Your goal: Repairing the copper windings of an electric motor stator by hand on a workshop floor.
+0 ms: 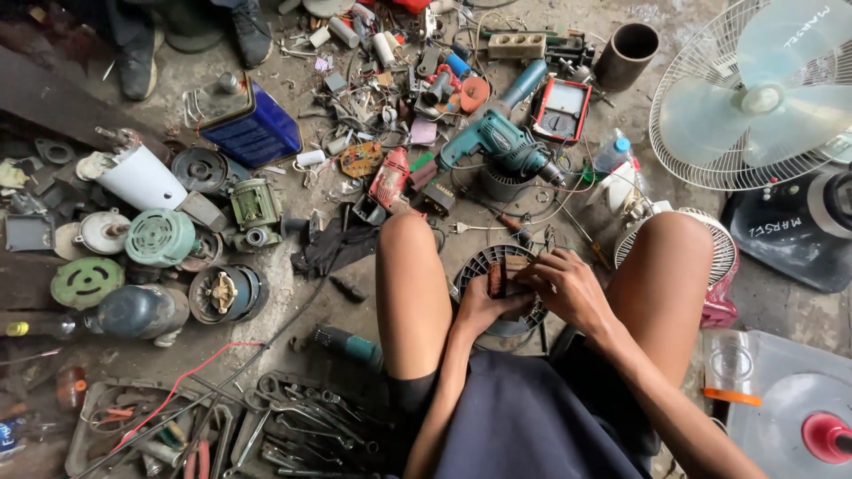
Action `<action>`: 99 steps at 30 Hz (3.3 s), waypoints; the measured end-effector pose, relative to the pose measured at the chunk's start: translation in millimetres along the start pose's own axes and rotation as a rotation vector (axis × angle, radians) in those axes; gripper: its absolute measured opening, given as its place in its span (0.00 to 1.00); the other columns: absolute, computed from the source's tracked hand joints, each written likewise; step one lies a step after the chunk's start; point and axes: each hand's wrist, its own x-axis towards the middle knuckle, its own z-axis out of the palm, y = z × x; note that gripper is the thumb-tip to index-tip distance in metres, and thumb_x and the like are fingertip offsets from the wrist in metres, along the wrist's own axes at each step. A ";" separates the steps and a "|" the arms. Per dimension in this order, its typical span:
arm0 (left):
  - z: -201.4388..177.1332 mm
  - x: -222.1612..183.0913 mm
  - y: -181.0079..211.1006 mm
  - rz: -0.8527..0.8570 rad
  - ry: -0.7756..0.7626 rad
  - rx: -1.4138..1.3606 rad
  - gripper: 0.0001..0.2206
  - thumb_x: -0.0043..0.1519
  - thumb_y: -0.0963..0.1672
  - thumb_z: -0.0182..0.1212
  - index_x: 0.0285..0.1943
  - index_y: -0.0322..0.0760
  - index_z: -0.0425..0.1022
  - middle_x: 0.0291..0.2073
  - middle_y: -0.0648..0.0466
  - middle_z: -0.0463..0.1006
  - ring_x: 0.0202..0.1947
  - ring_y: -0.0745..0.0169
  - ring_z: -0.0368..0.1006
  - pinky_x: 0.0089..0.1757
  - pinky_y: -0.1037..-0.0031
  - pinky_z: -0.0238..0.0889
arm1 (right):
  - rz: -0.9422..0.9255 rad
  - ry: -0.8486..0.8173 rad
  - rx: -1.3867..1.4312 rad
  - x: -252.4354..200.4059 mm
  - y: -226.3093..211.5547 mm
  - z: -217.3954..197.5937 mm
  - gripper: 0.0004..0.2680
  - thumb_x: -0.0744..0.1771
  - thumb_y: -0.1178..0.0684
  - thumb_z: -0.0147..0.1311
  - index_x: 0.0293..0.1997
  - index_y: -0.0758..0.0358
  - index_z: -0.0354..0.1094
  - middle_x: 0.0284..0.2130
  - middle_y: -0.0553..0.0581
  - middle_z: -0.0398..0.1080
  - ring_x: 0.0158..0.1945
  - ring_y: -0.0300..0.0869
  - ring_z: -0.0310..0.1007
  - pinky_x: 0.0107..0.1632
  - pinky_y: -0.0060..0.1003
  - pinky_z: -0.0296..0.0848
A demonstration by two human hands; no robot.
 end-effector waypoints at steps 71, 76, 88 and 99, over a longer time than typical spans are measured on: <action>7.8 -6.5 40.3 -0.126 0.016 0.093 0.15 0.45 0.45 0.79 0.35 0.33 0.80 0.25 0.50 0.76 0.30 0.58 0.74 0.38 0.70 0.65 | -0.085 -0.003 -0.060 4.6 2.6 -1.2 0.05 0.61 0.55 0.62 0.28 0.52 0.68 0.28 0.48 0.69 0.31 0.47 0.67 0.41 0.41 0.62; 0.0 13.5 -32.7 -0.123 0.051 0.135 0.17 0.43 0.45 0.80 0.25 0.39 0.69 0.19 0.55 0.71 0.26 0.59 0.71 0.34 0.72 0.61 | -0.050 -0.015 -0.056 10.4 -5.0 0.4 0.05 0.63 0.54 0.60 0.27 0.52 0.67 0.27 0.48 0.68 0.31 0.49 0.68 0.40 0.42 0.61; 13.9 -8.2 53.0 -0.027 -0.011 -0.033 0.18 0.49 0.50 0.80 0.36 0.36 0.78 0.32 0.48 0.82 0.38 0.50 0.78 0.46 0.62 0.67 | -0.023 -0.081 -0.116 -6.5 30.4 -9.5 0.07 0.62 0.60 0.66 0.30 0.51 0.71 0.30 0.45 0.70 0.34 0.46 0.68 0.45 0.41 0.58; 2.8 1.9 2.8 -0.037 -0.028 0.054 0.14 0.52 0.46 0.77 0.34 0.36 0.76 0.24 0.52 0.75 0.31 0.55 0.75 0.38 0.62 0.67 | -0.062 -0.005 0.129 8.7 3.9 5.7 0.04 0.64 0.61 0.66 0.36 0.56 0.76 0.34 0.53 0.72 0.35 0.49 0.71 0.45 0.40 0.63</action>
